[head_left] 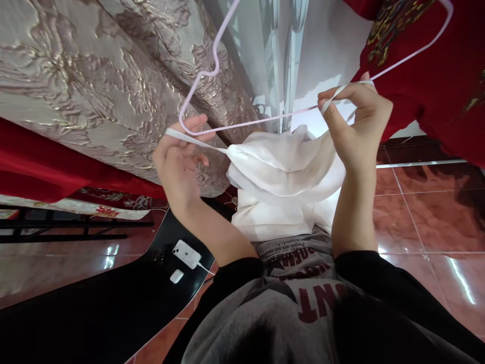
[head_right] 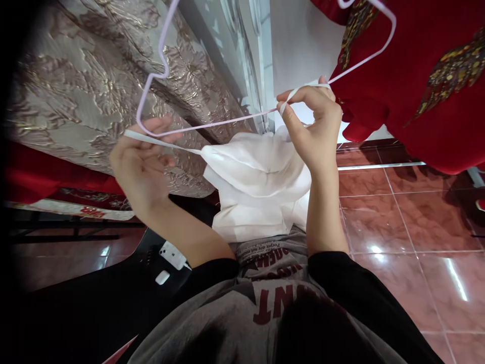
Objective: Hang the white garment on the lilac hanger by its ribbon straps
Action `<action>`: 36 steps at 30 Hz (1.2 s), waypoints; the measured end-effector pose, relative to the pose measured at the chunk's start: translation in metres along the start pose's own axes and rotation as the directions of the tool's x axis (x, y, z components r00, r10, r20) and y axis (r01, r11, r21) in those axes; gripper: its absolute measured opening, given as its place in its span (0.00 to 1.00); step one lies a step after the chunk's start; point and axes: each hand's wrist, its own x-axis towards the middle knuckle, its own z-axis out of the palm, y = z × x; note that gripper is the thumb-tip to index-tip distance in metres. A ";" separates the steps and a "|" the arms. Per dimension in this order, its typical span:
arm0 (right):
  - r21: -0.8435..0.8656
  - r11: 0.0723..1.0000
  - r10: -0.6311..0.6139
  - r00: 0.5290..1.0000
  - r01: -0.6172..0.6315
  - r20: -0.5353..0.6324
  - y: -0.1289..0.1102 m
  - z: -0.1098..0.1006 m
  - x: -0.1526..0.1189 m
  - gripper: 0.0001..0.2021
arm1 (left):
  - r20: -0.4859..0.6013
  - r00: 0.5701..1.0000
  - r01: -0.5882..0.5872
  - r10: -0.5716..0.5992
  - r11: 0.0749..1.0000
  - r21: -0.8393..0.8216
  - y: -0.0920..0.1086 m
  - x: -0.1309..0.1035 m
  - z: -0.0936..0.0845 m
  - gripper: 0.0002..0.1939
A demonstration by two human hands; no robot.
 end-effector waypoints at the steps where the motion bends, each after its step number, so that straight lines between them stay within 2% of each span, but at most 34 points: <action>1: 0.005 1.000 0.004 1.000 -0.004 0.000 -0.001 -0.001 0.000 0.06 | -0.036 0.998 -0.056 0.058 0.997 0.060 0.002 0.000 -0.004 0.20; 4: 0.031 1.000 0.005 1.000 -0.005 -0.006 -0.001 -0.001 -0.002 0.06 | -0.077 0.975 -0.188 0.207 0.961 0.205 0.002 0.009 -0.014 0.16; 6: 0.035 0.999 -0.006 1.000 0.006 -0.011 0.000 0.000 -0.002 0.06 | -0.080 0.969 -0.220 0.236 0.961 0.171 0.001 0.021 -0.017 0.12; 8: 0.016 1.000 -0.004 1.000 0.004 -0.013 0.000 0.002 -0.002 0.07 | -0.031 0.968 -0.245 0.251 0.962 0.120 0.002 0.035 -0.015 0.11; 10: -0.009 1.000 0.010 1.000 -0.010 -0.015 -0.001 0.003 -0.003 0.09 | 0.066 0.963 -0.266 0.260 0.955 0.131 0.007 0.049 -0.007 0.10; 11: -0.018 1.000 0.016 1.000 -0.016 -0.017 -0.001 0.004 -0.003 0.09 | 0.115 0.962 -0.264 0.249 0.953 0.149 0.011 0.055 -0.001 0.09; 13: -0.024 1.000 0.017 1.000 -0.018 -0.018 -0.002 0.004 -0.003 0.10 | 0.137 0.972 -0.212 0.191 0.964 0.160 0.022 0.065 0.012 0.04; 14: -0.024 1.000 0.014 1.000 -0.014 -0.015 -0.002 0.004 -0.004 0.10 | 0.117 0.981 -0.170 0.153 0.974 0.152 0.028 0.068 0.018 0.02; 16: -0.022 1.000 0.006 1.000 -0.007 -0.003 -0.001 0.004 -0.005 0.10 | 0.059 0.995 -0.083 0.076 0.988 0.132 0.037 0.074 0.027 0.06; 18: -0.014 1.000 0.003 1.000 -0.003 0.012 -0.001 0.004 -0.007 0.11 | 0.017 1.000 -0.025 0.023 0.993 0.117 0.039 0.076 0.030 0.08; 21: 0.010 1.000 0.008 1.000 -0.008 0.019 -0.002 0.004 -0.009 0.11 | -0.023 0.996 -0.087 0.089 0.993 0.078 0.020 0.069 0.029 0.01; 22: 0.019 1.000 0.005 1.000 -0.005 0.014 -0.002 0.005 -0.009 0.11 | -0.054 0.989 -0.138 0.141 0.989 0.042 0.010 0.063 0.030 0.04; 23: 0.028 1.000 0.001 1.000 -0.001 0.006 -0.004 0.006 -0.010 0.11 | -0.121 0.986 -0.116 0.115 0.993 0.000 -0.001 0.055 0.032 0.05; 25: 0.031 1.000 -0.002 1.000 0.002 0.000 -0.007 0.010 -0.012 0.09 | -0.278 0.959 -0.012 -0.043 0.981 -0.192 -0.021 0.036 0.040 0.10; 27: 0.024 1.000 0.000 1.000 -0.001 0.012 -0.011 0.015 -0.014 0.08 | -0.262 0.961 0.019 -0.089 0.966 -0.258 -0.034 0.020 0.052 0.16; 29: 0.024 1.000 -0.003 0.999 0.002 0.036 -0.014 0.019 -0.016 0.06 | -0.229 0.970 0.005 -0.083 0.947 -0.320 -0.038 0.011 0.063 0.18; 32: 0.094 0.995 -0.043 0.999 0.041 0.018 -0.010 0.015 -0.016 0.06 | -0.252 0.963 0.007 -0.093 0.946 -0.323 -0.036 0.013 0.069 0.19; 36: 0.122 0.992 -0.004 0.991 0.020 -0.132 0.012 -0.020 -0.005 0.11 | -0.241 0.964 0.028 -0.115 0.941 -0.338 -0.034 0.020 0.064 0.21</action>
